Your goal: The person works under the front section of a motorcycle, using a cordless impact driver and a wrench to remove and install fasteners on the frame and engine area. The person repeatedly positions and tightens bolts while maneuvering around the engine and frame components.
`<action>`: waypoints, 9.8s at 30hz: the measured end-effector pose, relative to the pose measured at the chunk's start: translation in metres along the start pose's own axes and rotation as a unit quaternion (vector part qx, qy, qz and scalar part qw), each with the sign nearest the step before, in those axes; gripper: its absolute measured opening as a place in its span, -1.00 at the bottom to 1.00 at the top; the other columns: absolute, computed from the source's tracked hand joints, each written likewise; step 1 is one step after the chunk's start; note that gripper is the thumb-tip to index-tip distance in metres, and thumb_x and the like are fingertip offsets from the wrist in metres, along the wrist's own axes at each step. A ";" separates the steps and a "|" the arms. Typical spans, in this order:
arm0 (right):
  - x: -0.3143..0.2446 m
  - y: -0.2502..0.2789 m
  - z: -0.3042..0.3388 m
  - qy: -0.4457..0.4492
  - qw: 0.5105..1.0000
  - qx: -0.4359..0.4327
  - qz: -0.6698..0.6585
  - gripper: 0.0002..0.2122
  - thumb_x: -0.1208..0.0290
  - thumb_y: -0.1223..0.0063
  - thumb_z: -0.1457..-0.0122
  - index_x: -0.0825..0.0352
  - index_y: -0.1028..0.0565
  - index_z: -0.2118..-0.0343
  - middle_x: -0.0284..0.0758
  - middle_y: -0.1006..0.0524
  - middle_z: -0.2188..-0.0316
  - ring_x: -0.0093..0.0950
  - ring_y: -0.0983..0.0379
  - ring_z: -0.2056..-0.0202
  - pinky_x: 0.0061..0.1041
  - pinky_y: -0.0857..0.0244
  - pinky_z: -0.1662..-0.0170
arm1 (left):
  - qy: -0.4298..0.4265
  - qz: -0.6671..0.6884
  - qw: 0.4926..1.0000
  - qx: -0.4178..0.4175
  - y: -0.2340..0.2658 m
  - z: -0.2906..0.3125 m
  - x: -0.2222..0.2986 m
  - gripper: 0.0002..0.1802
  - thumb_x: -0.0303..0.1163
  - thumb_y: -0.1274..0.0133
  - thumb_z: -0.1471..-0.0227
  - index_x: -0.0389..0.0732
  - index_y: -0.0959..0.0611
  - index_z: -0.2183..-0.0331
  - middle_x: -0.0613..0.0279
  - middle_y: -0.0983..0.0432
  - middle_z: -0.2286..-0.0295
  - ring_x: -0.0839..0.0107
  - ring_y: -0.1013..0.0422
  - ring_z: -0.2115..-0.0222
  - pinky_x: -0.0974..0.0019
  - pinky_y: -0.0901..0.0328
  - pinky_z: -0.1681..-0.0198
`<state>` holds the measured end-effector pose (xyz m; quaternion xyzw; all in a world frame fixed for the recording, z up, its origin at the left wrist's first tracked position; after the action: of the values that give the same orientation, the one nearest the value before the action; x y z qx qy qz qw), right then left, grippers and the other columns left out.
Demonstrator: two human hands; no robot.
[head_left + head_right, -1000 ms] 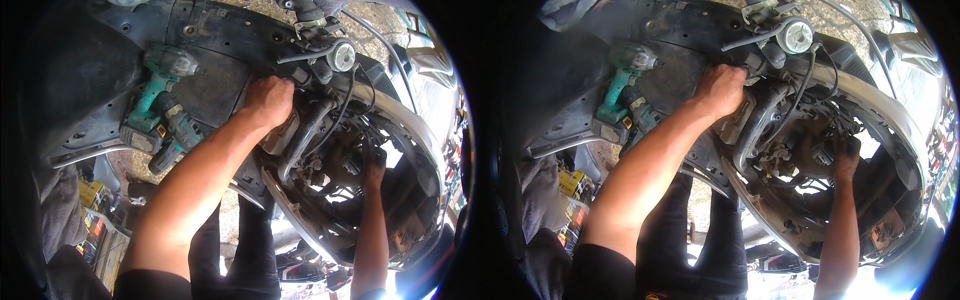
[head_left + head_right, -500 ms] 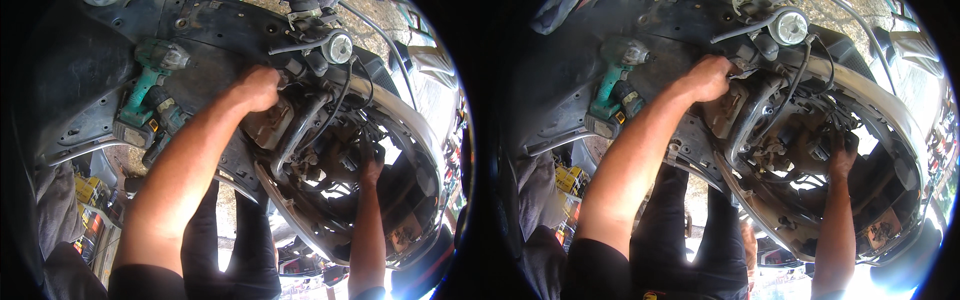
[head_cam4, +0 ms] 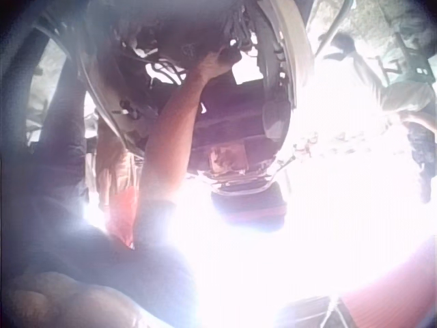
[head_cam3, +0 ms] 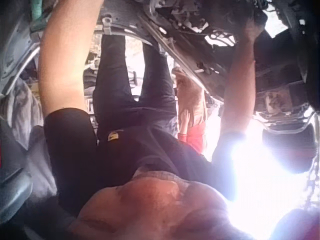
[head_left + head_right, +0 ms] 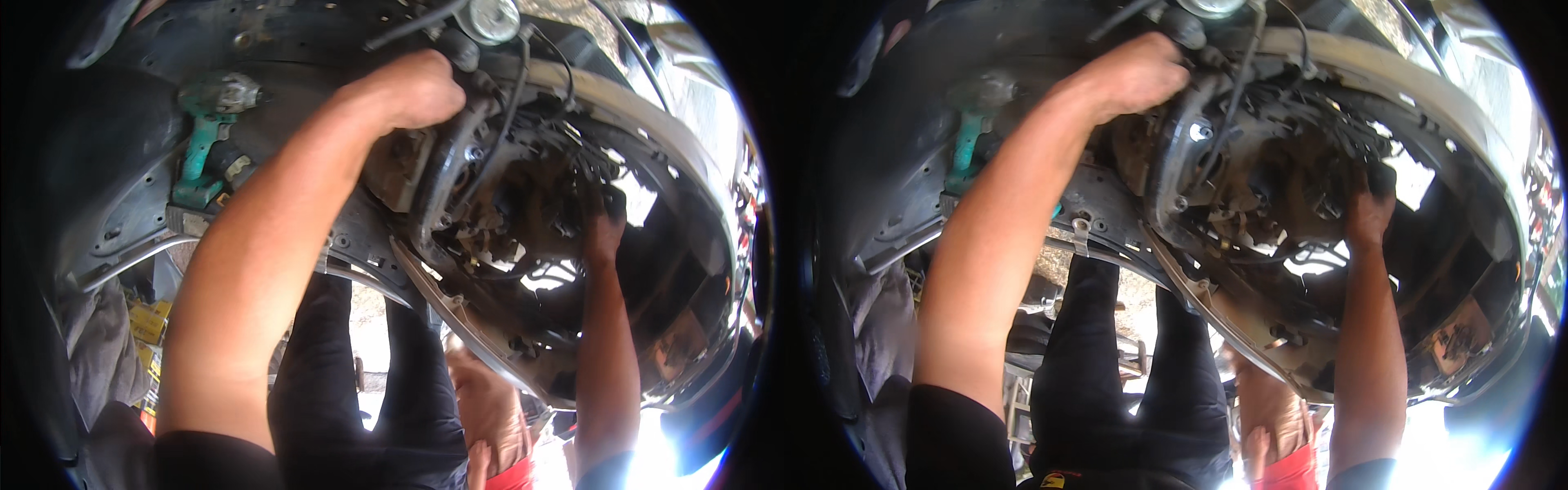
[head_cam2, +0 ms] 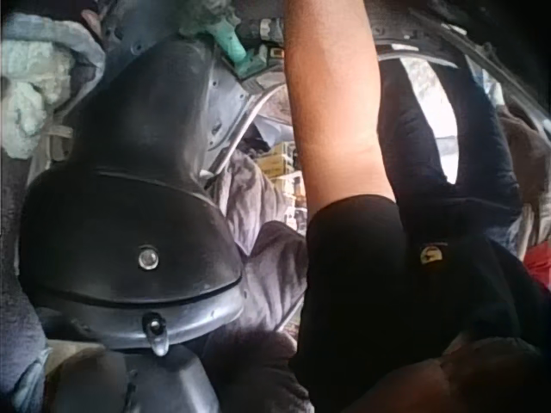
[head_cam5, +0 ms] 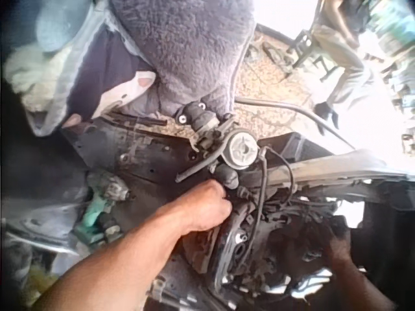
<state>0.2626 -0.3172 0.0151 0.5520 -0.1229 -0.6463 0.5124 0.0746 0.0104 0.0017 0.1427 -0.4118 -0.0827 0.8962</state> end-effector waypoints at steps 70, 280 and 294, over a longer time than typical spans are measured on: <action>-0.033 -0.005 0.006 -0.057 0.984 0.062 -0.159 -0.44 0.25 -0.24 -0.05 0.37 -0.36 -0.10 -0.23 -0.50 0.13 -0.45 -0.42 0.12 -0.48 -0.33 0.05 | -0.045 -0.104 0.990 0.088 -0.017 0.044 -0.057 -0.71 -0.66 0.00 -0.01 -0.32 -0.63 0.17 0.00 -0.63 0.29 0.25 -0.57 0.26 0.35 -0.36 0.11; -0.016 0.000 0.008 0.072 0.994 0.050 0.062 -0.69 0.18 -0.10 -0.20 0.30 -0.53 0.12 -0.12 -0.61 0.28 -0.18 -0.57 0.23 -0.34 -0.39 0.14 | 0.168 0.225 0.958 -0.048 -0.057 -0.026 -0.062 -0.41 -0.09 -0.29 0.07 -0.26 -0.59 0.06 0.21 -0.56 0.20 0.37 -0.45 0.18 0.27 -0.34 0.12; -0.026 -0.001 0.008 0.072 0.977 0.052 0.196 -0.60 0.12 -0.09 -0.17 0.30 -0.48 0.05 -0.05 -0.56 0.27 -0.03 -0.49 0.19 -0.19 -0.36 0.12 | 0.169 0.224 0.960 -0.023 -0.054 -0.033 -0.052 -0.40 -0.07 -0.26 0.05 -0.27 -0.59 0.06 0.20 -0.56 0.20 0.38 -0.45 0.19 0.28 -0.34 0.12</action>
<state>0.2518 -0.2993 0.0328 0.5880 -0.2250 -0.4846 0.6072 0.0640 -0.0205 -0.0736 0.0376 -0.2740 0.1362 0.9513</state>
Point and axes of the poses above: each hand's wrist, its own z-axis away from the middle knuckle, its own y-axis out of the back of the hand, x = y × z, the point moved 5 cm from there along -z, towards the middle knuckle
